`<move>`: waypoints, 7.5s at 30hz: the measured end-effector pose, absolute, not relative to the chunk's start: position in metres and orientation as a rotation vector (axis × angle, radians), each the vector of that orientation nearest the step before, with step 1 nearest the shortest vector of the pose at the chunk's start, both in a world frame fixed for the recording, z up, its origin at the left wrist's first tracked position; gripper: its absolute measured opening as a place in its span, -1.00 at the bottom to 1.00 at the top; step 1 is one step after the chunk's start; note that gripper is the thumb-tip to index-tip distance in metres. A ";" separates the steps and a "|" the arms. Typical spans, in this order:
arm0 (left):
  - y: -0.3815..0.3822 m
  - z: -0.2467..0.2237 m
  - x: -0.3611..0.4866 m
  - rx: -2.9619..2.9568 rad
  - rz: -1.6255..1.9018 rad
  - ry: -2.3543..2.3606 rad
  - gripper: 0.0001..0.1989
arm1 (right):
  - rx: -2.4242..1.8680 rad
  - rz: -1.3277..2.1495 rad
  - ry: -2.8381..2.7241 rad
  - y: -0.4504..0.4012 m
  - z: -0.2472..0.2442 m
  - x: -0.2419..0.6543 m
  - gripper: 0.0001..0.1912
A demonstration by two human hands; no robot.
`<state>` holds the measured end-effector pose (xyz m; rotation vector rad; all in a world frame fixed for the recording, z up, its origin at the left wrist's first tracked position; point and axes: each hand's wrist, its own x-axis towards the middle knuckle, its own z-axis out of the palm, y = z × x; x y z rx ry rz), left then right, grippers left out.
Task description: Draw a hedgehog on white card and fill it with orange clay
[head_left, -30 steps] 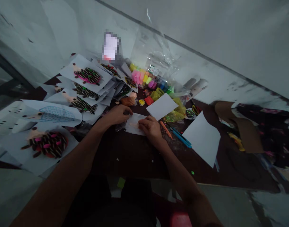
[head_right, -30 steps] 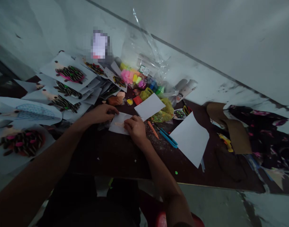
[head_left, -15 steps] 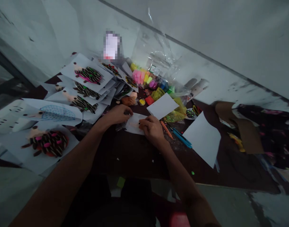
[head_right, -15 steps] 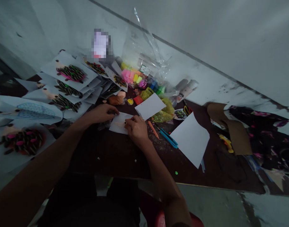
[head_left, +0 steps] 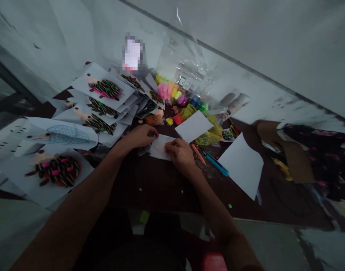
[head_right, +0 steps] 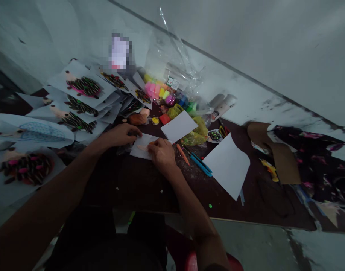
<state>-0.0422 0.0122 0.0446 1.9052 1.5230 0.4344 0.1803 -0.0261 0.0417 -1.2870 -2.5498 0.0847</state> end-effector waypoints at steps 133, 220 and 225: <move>0.013 0.041 -0.049 1.881 0.816 1.390 -0.83 | -1.332 0.201 -2.173 -0.062 0.036 0.210 -0.83; 0.006 0.048 -0.049 2.090 0.085 1.334 -0.11 | -1.284 -0.436 -2.522 -0.090 0.030 0.203 -0.79; 0.007 0.048 -0.050 2.085 0.083 1.321 -0.11 | -1.402 -0.349 -2.417 -0.093 0.030 0.206 -0.78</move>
